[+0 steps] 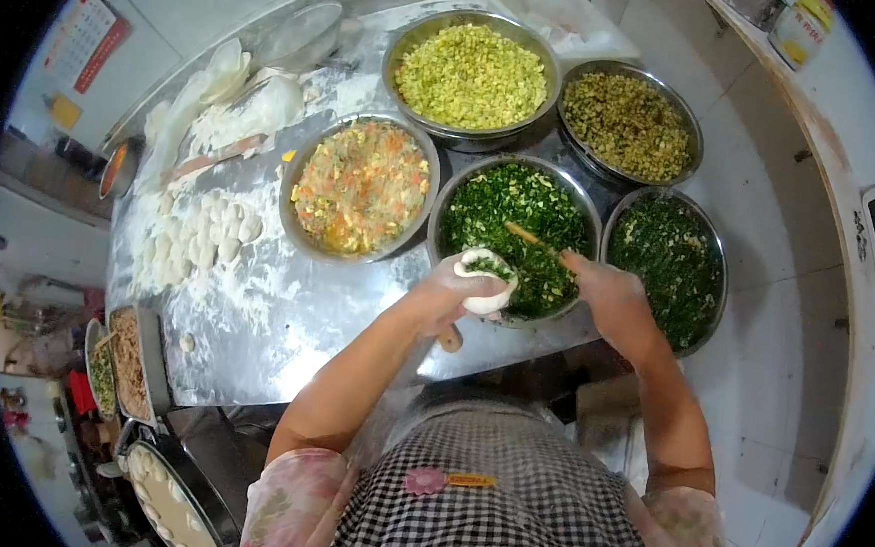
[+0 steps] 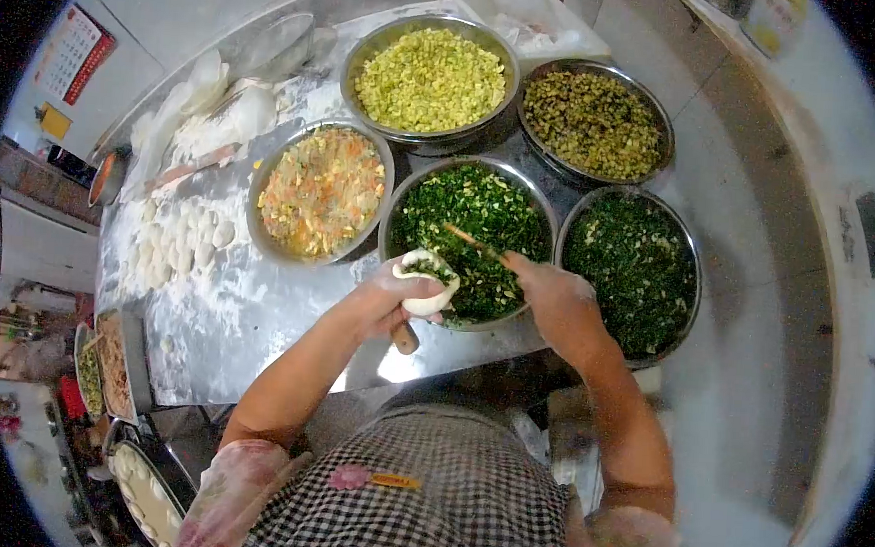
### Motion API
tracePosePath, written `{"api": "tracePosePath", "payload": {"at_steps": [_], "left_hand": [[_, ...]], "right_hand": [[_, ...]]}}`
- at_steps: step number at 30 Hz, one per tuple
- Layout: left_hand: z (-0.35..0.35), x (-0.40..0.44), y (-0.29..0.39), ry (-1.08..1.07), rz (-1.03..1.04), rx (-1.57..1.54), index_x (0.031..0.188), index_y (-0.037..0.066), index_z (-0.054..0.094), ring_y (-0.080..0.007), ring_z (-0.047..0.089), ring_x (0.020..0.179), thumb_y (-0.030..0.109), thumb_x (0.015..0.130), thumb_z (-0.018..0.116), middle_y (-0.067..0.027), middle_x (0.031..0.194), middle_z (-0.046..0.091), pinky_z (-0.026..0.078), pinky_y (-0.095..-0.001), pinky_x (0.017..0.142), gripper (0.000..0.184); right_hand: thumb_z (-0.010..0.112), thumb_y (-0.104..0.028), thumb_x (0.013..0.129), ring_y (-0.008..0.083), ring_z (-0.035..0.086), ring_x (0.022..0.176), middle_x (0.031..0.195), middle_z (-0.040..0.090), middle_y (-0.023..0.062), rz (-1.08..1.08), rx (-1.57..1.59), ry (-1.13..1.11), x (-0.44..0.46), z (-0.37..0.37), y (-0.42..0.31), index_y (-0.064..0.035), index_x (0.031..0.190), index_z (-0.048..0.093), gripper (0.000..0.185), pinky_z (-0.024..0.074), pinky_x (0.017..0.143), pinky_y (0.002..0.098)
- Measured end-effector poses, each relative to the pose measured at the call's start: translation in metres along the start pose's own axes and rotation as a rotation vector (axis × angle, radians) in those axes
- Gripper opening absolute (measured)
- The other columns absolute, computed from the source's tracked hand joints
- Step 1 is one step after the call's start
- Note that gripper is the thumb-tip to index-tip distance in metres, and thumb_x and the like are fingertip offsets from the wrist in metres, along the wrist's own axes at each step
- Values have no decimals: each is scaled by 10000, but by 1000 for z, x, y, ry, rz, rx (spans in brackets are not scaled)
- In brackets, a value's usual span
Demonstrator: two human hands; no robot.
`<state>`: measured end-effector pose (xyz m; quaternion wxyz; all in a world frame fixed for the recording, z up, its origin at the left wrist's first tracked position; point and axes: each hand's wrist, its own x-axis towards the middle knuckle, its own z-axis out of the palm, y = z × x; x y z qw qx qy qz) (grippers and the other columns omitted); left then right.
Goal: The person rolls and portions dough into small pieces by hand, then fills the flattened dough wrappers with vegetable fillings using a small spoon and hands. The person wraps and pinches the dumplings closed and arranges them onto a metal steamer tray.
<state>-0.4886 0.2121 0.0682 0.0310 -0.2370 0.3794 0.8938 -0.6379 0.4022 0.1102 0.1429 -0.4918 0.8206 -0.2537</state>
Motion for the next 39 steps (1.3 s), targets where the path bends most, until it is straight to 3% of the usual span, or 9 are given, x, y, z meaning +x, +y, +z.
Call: {"api": "tracePosePath", "payload": {"at_steps": [5, 8, 12, 17, 21, 22, 27, 34, 39], "left_hand": [[0, 5, -1, 59, -58, -15, 1163, 4, 455, -267, 651, 794, 0, 771, 635, -180, 991, 601, 592, -356, 594, 431], [-6, 9, -6, 102, -64, -7, 1140, 26, 496, -231, 637, 848, 63, 781, 679, -127, 1002, 615, 570, -351, 653, 404], [-3, 7, -5, 102, -40, -39, 1140, 24, 493, -228, 636, 848, 77, 780, 684, -129, 1004, 612, 574, -352, 667, 411], [-2, -4, -6, 65, 108, -30, 1137, 23, 488, -232, 629, 871, 73, 766, 694, -125, 996, 615, 569, -346, 718, 428], [-3, -40, 0, 186, 178, 74, 1138, 60, 493, -226, 619, 911, 141, 727, 719, -108, 1034, 604, 538, -346, 801, 477], [-15, -43, -3, 56, 395, 198, 1158, 79, 482, -194, 614, 915, 181, 739, 708, -101, 1023, 604, 528, -336, 816, 487], [-50, -141, 15, 194, 790, 445, 1140, 95, 492, -144, 554, 926, 127, 787, 698, -41, 987, 558, 483, -282, 802, 410], [-168, -304, 1, 516, 1153, 623, 1147, 69, 546, -134, 539, 990, 212, 790, 705, -73, 1061, 552, 428, -258, 873, 416], [-202, -420, -21, 685, 927, 109, 1265, 20, 494, -145, 503, 1051, 225, 819, 677, -77, 1153, 520, 401, -260, 908, 524]], "right_hand": [[471, -49, 859, 310, 635, 840, 983, 638, 170, -256, 27, -129, -7, 17, 13, -52, 1178, 562, 332, 515, 743, 367], [466, -47, 863, 313, 634, 844, 978, 636, 178, -36, -53, 11, 5, 12, 17, -87, 1191, 559, 343, 515, 751, 372], [479, -51, 850, 337, 634, 824, 934, 636, 200, 30, 226, -257, 0, 17, 10, -75, 1188, 554, 347, 509, 739, 406], [522, -72, 833, 270, 548, 855, 991, 543, 147, -101, -396, 193, 9, 26, 7, -22, 1189, 558, 361, 450, 719, 326], [621, -183, 827, 127, 492, 776, 879, 510, 46, 182, 772, -68, 3, 51, -56, 4, 1252, 510, 477, 423, 700, 259], [619, -160, 828, 124, 498, 760, 850, 523, 38, 226, 824, -44, 1, 46, -89, 3, 1266, 498, 483, 426, 692, 261], [614, -46, 819, 109, 539, 771, 853, 582, 58, -189, 599, 224, 10, 100, -173, 29, 1044, 629, 237, 445, 689, 236], [618, -54, 791, 120, 568, 829, 895, 584, 55, -50, 718, -289, 23, 184, -339, 18, 965, 620, 188, 455, 736, 232], [627, -53, 779, 96, 505, 718, 824, 560, 29, -471, 518, -456, 6, 245, -456, -24, 987, 609, 211, 423, 665, 218]]}}
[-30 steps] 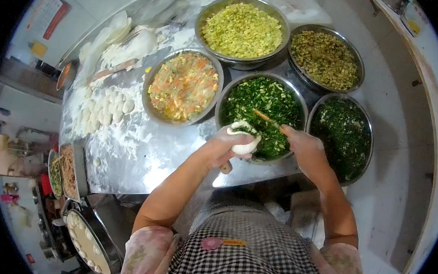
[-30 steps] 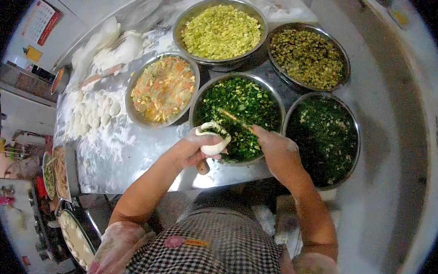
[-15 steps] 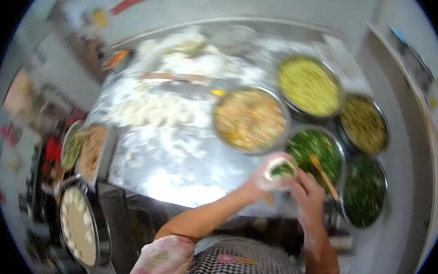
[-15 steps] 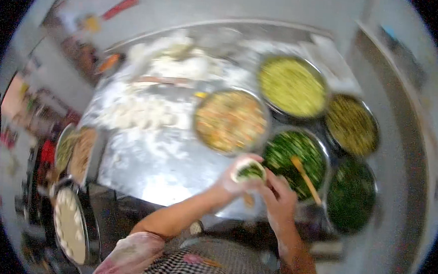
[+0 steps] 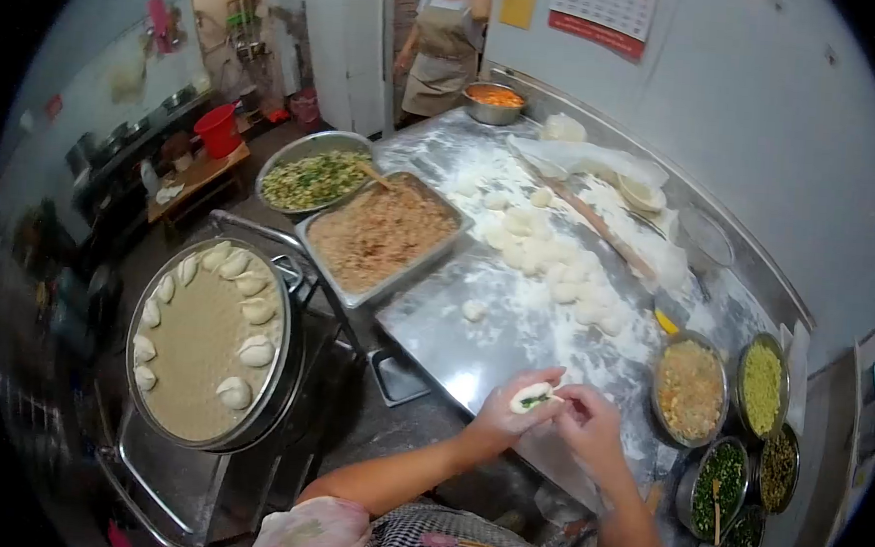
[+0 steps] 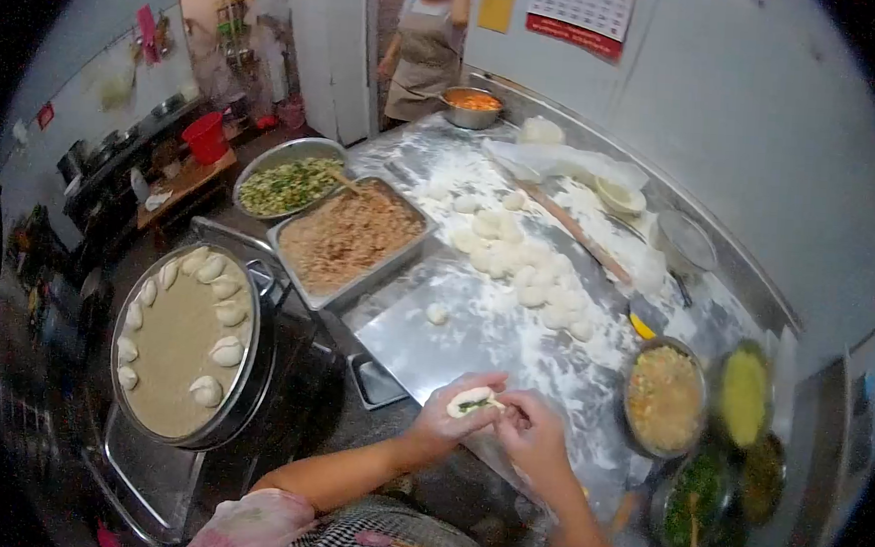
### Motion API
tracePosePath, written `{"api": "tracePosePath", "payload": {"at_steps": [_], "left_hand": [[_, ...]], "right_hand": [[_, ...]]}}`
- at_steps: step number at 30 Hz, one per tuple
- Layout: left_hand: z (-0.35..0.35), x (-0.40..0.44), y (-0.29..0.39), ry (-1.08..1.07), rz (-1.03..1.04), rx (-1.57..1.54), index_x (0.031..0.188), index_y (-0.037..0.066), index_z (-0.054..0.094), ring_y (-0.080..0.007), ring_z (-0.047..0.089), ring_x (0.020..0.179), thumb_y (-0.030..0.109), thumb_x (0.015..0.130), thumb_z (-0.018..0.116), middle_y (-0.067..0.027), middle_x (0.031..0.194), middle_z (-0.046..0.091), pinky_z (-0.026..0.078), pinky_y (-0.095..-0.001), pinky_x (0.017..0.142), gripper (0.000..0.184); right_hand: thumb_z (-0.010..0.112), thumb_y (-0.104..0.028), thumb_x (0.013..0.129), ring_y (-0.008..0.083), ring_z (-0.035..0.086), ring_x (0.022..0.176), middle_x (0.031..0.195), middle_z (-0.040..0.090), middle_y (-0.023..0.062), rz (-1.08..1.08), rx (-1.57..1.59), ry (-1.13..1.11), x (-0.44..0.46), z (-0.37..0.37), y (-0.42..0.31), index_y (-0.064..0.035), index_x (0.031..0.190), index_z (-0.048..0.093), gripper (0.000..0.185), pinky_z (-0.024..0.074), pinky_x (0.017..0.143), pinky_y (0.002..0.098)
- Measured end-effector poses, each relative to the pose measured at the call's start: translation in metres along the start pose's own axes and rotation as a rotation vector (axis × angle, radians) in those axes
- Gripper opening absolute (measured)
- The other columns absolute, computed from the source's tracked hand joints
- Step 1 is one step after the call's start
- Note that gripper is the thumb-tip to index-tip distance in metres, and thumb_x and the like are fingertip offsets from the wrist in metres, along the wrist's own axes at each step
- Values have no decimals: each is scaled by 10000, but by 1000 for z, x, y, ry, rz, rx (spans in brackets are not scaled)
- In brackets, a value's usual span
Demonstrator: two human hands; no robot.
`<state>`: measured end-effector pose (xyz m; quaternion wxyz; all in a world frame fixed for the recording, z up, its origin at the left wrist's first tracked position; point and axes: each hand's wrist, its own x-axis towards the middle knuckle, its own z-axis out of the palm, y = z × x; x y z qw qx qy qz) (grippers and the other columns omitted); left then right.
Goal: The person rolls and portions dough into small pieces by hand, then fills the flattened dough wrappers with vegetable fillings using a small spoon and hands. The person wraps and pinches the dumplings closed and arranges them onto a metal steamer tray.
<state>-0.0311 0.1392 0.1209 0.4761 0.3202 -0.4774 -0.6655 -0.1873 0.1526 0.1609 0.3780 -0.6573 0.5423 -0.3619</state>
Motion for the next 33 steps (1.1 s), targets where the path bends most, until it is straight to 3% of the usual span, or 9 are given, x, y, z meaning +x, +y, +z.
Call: {"api": "tracePosePath", "payload": {"at_steps": [6, 9, 11, 17, 20, 23, 26, 29, 33], "left_hand": [[-71, -27, 26, -135, 134, 32, 1385, 41, 335, -159, 488, 1101, 206, 796, 686, -77, 1201, 515, 377, -272, 946, 705], [-82, -39, 32, -97, 174, 136, 1391, 39, 322, -162, 493, 1087, 197, 795, 687, -81, 1198, 516, 381, -283, 945, 717], [-86, -42, 19, -51, 209, 239, 1392, 35, 318, -157, 495, 1075, 195, 794, 691, -78, 1195, 516, 382, -285, 944, 722], [-65, -49, 19, -62, 71, -108, 1385, 16, 322, -142, 479, 1076, 190, 793, 705, -62, 1201, 499, 375, -285, 950, 726], [-55, -48, 41, -211, 98, 207, 1436, 11, 165, -158, 446, 1152, 194, 673, 800, -91, 1293, 464, 335, -269, 981, 1010], [-46, -47, 45, -171, 132, 272, 1443, 34, 154, -173, 481, 1131, 193, 642, 807, -118, 1257, 507, 355, -273, 963, 1046], [-35, -48, 52, -147, 0, 350, 1409, 42, 286, -172, 515, 1088, 201, 666, 785, -121, 1192, 551, 388, -287, 937, 910], [-38, -40, 23, -71, 243, 655, 1313, 40, 452, -171, 556, 1004, 229, 701, 760, -110, 1108, 585, 429, -286, 880, 711], [-30, -44, 26, 80, 58, 388, 1162, 36, 590, -177, 570, 923, 230, 718, 742, -102, 1018, 593, 449, -279, 820, 507]], "right_hand": [[607, -51, 789, 90, 495, 694, 779, 553, 38, -33, 97, -261, 38, 42, -51, -28, 966, 608, 179, 416, 633, 230], [608, -72, 789, 98, 496, 689, 773, 550, 49, -104, -141, -419, 44, 52, -61, -31, 979, 599, 194, 422, 630, 241], [614, -84, 779, 116, 505, 680, 771, 553, 63, -164, -98, -413, 44, 59, -56, -29, 975, 597, 205, 426, 628, 255], [579, -70, 762, 155, 518, 651, 730, 548, 116, -220, -153, -389, 26, 49, -68, -15, 915, 587, 163, 428, 613, 285], [548, -56, 767, 140, 503, 639, 711, 534, 126, -193, -155, -388, 24, 29, -63, -1, 906, 577, 153, 417, 598, 279], [541, -72, 764, 163, 520, 646, 751, 559, 135, -178, 18, -399, 20, 17, -71, 3, 913, 591, 173, 422, 608, 275], [538, -71, 768, 233, 572, 701, 823, 585, 150, -221, -209, -483, 19, 15, -61, 1, 973, 591, 224, 458, 660, 306], [518, -60, 783, 322, 598, 803, 907, 602, 171, -404, -160, -367, 13, 22, -41, -7, 1001, 582, 234, 476, 736, 359], [473, -42, 805, 364, 579, 910, 980, 600, 181, -309, -83, -297, -2, 22, -47, -10, 1034, 561, 247, 462, 805, 393]]}}
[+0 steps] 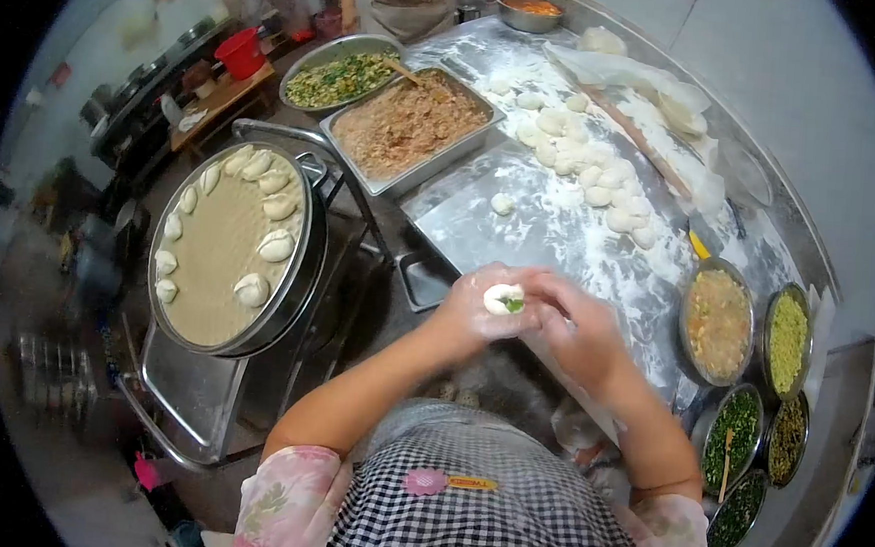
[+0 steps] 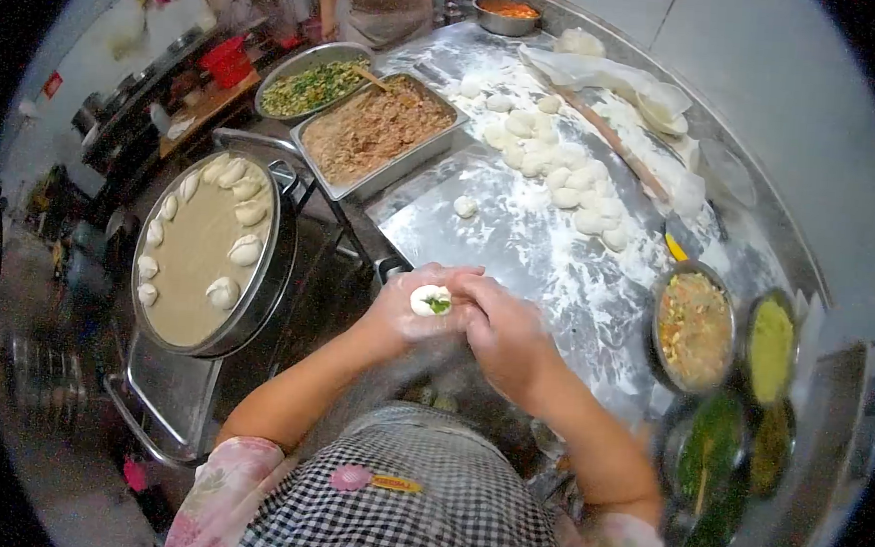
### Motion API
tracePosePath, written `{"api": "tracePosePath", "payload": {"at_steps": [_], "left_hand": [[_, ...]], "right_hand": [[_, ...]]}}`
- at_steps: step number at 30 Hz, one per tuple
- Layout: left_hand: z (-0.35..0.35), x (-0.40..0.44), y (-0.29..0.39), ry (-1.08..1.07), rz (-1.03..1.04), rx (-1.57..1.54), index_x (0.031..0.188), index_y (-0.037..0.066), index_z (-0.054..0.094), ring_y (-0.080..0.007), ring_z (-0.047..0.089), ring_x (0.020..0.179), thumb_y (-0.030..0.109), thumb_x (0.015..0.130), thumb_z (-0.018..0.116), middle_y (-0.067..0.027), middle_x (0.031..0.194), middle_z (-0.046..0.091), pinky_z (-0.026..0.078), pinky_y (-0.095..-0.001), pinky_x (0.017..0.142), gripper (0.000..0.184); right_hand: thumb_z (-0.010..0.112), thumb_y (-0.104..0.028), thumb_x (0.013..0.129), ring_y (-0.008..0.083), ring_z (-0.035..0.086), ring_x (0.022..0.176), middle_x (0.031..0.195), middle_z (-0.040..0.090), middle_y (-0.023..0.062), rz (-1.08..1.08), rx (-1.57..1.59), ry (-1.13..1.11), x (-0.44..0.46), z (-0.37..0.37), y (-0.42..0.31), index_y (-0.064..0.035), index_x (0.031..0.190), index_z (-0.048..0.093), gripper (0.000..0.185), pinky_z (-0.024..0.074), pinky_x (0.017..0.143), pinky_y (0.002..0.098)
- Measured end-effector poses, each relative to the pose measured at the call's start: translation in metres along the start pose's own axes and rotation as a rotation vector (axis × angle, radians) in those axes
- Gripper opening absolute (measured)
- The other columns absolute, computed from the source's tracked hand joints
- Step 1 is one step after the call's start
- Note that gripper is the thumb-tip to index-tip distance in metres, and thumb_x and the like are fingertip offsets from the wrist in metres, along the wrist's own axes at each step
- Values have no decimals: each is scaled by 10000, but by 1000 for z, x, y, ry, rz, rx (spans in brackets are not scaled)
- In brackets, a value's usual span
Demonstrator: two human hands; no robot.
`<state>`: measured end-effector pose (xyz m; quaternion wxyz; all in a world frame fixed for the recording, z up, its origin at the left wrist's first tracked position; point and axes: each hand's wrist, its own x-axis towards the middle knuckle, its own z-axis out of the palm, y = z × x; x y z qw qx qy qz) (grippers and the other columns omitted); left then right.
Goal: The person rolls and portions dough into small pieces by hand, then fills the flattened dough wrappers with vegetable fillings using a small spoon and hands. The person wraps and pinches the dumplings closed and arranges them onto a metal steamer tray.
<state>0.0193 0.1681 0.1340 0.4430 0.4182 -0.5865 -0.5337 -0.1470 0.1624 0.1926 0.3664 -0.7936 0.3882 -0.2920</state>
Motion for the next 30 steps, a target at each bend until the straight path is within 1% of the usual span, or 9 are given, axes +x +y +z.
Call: {"api": "tracePosePath", "payload": {"at_steps": [5, 11, 14, 16, 20, 21, 25, 28, 30], "left_hand": [[-1, -2, -14, 78, 17, -10, 1100, 19, 625, -174, 566, 910, 175, 709, 730, -93, 989, 587, 450, -283, 803, 434], [3, -2, -39, 217, 126, -7, 1034, 20, 642, -181, 566, 915, 109, 680, 696, -97, 988, 578, 451, -281, 803, 369], [7, -6, -54, 305, 54, -70, 958, 25, 646, -213, 574, 917, 120, 673, 697, -112, 993, 582, 452, -297, 812, 305], [-2, -11, -58, 255, 135, 267, 973, 31, 658, -227, 573, 974, 168, 722, 677, -113, 1030, 593, 444, -311, 853, 287], [-7, -23, -68, 235, 89, 188, 945, 37, 639, -247, 574, 930, 197, 746, 659, -98, 970, 595, 447, -333, 831, 256], [-16, -25, -62, 194, 197, 400, 939, 26, 623, -223, 577, 919, 246, 816, 610, -96, 951, 596, 448, -325, 814, 252], [-39, -52, -54, 198, -68, -135, 940, 18, 608, -163, 582, 908, 352, 935, 447, -92, 959, 624, 453, -305, 800, 370], [-67, -88, -65, 262, -208, -446, 883, 24, 601, -168, 594, 908, 302, 936, 443, -106, 969, 646, 465, -299, 801, 325], [-88, -119, -75, 507, -316, -387, 780, 47, 560, -208, 618, 863, 264, 930, 432, -145, 954, 659, 496, -334, 767, 293]], "right_hand": [[458, -38, 797, 360, 567, 929, 1020, 599, 166, -237, -145, 39, -7, 15, 25, -30, 1085, 552, 303, 453, 833, 398], [464, -16, 784, 343, 555, 951, 1076, 589, 144, -302, -283, -58, 2, 22, 29, -64, 1079, 575, 319, 455, 847, 385], [495, 2, 754, 344, 548, 945, 1085, 575, 142, -288, -331, -139, 7, 28, 33, -90, 1073, 586, 345, 460, 832, 393], [531, 6, 730, 330, 558, 921, 1051, 577, 139, -257, -312, -192, 11, 34, 36, -97, 1040, 609, 336, 464, 815, 399], [529, 15, 731, 294, 566, 902, 998, 588, 132, -231, -291, -275, 21, 38, 27, -55, 975, 635, 276, 470, 769, 387], [526, 19, 734, 279, 568, 899, 984, 591, 128, -236, -240, -282, 25, 39, 26, -41, 958, 641, 259, 472, 754, 379], [494, 14, 800, 119, 518, 723, 873, 577, 47, 163, 294, -72, 40, 39, 20, 15, 936, 637, 197, 430, 649, 253], [502, -42, 863, 92, 491, 631, 814, 582, 34, 240, 479, -19, 38, 55, 52, 29, 956, 635, 177, 386, 548, 224], [520, -70, 880, 95, 506, 623, 778, 584, 39, 452, 484, -117, 26, 73, 57, 19, 982, 628, 173, 411, 548, 222]]}}
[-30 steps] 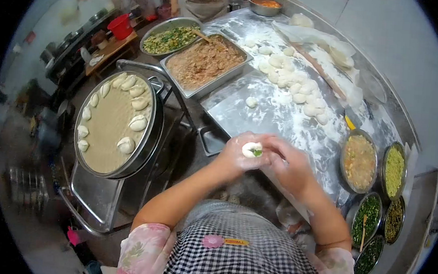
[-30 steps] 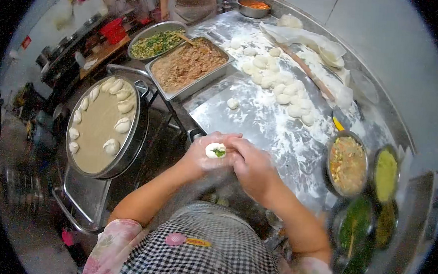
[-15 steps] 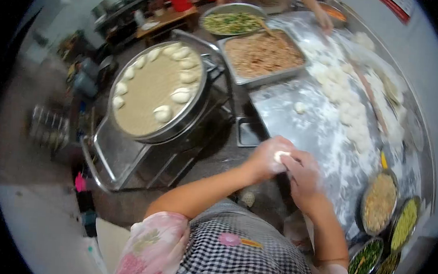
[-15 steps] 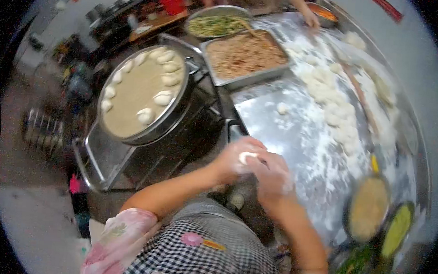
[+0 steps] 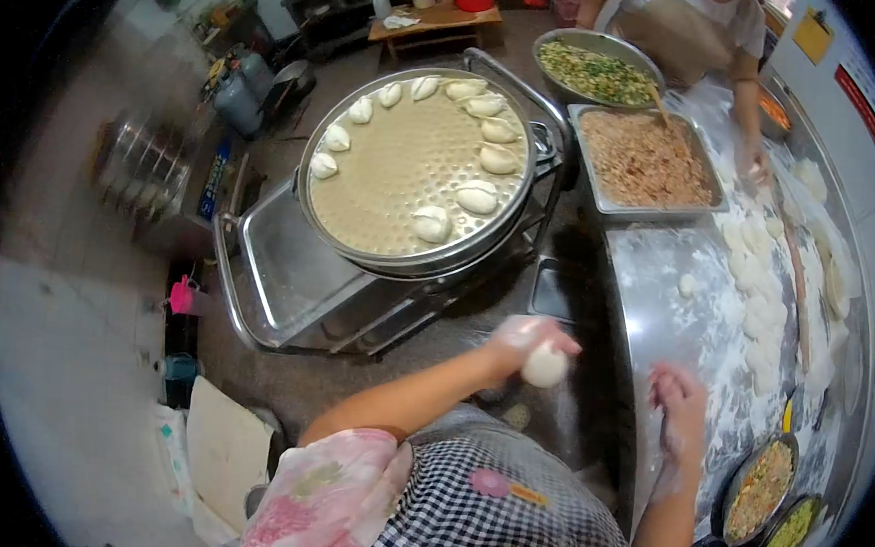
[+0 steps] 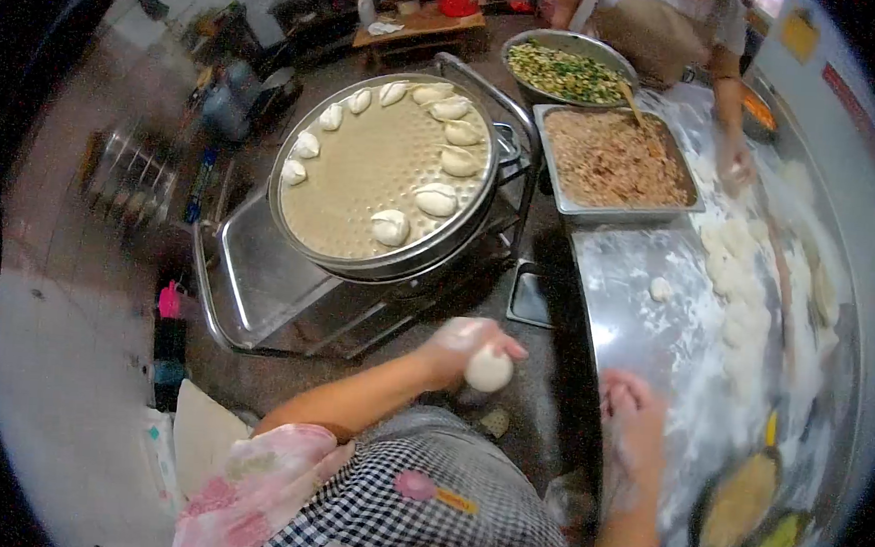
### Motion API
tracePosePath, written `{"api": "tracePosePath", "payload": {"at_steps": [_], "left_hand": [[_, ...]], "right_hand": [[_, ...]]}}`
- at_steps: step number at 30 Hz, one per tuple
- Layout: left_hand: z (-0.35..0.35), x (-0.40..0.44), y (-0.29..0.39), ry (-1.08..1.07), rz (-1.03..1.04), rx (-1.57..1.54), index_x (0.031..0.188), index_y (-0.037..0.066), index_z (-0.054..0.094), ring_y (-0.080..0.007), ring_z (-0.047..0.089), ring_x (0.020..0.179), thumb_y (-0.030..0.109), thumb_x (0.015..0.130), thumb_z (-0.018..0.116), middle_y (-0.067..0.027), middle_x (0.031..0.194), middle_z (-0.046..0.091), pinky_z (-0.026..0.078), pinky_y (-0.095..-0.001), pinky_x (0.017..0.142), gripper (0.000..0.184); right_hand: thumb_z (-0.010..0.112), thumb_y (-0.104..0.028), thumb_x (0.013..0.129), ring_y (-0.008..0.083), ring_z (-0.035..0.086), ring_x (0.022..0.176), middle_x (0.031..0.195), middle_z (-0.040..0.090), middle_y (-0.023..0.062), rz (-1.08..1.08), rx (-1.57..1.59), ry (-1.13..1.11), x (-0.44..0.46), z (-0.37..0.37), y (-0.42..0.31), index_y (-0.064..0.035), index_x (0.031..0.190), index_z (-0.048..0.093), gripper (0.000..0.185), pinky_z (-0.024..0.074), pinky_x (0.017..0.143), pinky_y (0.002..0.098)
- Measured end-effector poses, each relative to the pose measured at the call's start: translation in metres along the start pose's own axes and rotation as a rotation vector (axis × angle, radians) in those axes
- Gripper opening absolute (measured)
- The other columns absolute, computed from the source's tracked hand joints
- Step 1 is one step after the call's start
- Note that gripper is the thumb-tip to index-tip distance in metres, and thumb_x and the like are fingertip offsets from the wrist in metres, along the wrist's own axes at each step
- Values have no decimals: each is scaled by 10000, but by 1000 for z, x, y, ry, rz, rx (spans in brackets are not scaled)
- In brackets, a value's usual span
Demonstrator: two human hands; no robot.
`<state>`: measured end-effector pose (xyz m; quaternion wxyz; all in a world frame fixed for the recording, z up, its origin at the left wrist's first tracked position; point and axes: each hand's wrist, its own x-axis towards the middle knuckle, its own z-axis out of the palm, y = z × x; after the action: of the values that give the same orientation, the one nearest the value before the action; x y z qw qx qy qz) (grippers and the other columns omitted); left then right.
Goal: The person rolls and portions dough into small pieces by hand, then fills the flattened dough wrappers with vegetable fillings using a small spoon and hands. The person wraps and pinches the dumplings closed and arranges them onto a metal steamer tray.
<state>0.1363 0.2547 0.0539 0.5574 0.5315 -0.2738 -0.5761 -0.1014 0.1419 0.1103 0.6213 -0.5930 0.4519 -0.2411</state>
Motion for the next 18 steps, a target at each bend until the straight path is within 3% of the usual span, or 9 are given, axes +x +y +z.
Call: {"api": "tracePosePath", "payload": {"at_steps": [1, 3, 6, 8, 10, 13, 16, 17, 18], "left_hand": [[-24, -7, 0, 103, -88, -186, 752, 70, 530, -214, 619, 846, 307, 937, 436, -154, 955, 656, 518, -360, 714, 315], [-78, -20, 0, 315, 66, -184, 743, 79, 500, -204, 622, 749, 406, 959, 397, -164, 936, 651, 539, -343, 629, 405], [-148, -30, 34, 717, 253, 6, 779, 56, 513, -222, 623, 726, 379, 966, 400, -148, 958, 632, 540, -338, 637, 389], [-187, -30, 50, 705, 456, 179, 836, 44, 528, -240, 621, 876, 334, 951, 448, -158, 1025, 603, 530, -321, 722, 322], [-229, -21, 47, 648, 352, 400, 1029, 2, 560, -277, 590, 1005, 277, 895, 536, -191, 1131, 575, 491, -341, 848, 307], [-261, -19, 39, 541, 209, 1012, 1246, 13, 497, -301, 593, 1008, 220, 792, 664, -230, 1233, 523, 462, -359, 922, 526], [-267, -20, 38, 543, 178, 839, 1331, 45, 425, -321, 549, 1098, 203, 747, 692, -246, 1353, 402, 403, -372, 993, 662], [-274, -16, 23, 583, 260, 735, 1311, 65, 455, -311, 543, 1093, 230, 729, 707, -218, 1293, 472, 399, -361, 995, 656], [-277, -15, 19, 639, 292, 878, 1286, 59, 480, -306, 546, 1069, 244, 732, 705, -207, 1248, 494, 409, -355, 978, 626]], "right_hand": [[517, -71, 884, 96, 511, 635, 789, 585, 43, 88, 11, -45, -3, 9, 10, 22, 986, 623, 174, 419, 557, 223], [513, -77, 892, 99, 522, 649, 804, 589, 52, 216, -22, -134, -5, 26, 27, 25, 991, 617, 176, 432, 561, 223], [511, -69, 893, 101, 527, 640, 814, 599, 60, 295, -34, -208, -3, 56, 42, 34, 981, 617, 172, 436, 547, 226], [509, -64, 892, 101, 527, 634, 814, 603, 59, 331, -28, -220, 0, 79, 42, 36, 975, 618, 170, 434, 538, 227], [517, -63, 887, 91, 533, 629, 805, 611, 49, 346, -19, -240, 7, 96, 49, 30, 973, 622, 165, 430, 525, 221], [527, -64, 877, 91, 522, 630, 791, 596, 42, 372, -29, -265, 13, 123, 42, 26, 963, 622, 156, 427, 544, 209], [524, -67, 878, 88, 523, 633, 797, 597, 40, 410, -83, -242, 17, 132, 45, 25, 972, 618, 161, 425, 546, 210], [531, -78, 879, 87, 533, 640, 803, 606, 40, 419, -73, -239, 17, 133, 45, 20, 978, 621, 165, 428, 544, 211], [537, -89, 881, 86, 543, 646, 809, 615, 40, 425, -60, -227, 17, 134, 46, 15, 983, 625, 170, 432, 542, 212]]}}
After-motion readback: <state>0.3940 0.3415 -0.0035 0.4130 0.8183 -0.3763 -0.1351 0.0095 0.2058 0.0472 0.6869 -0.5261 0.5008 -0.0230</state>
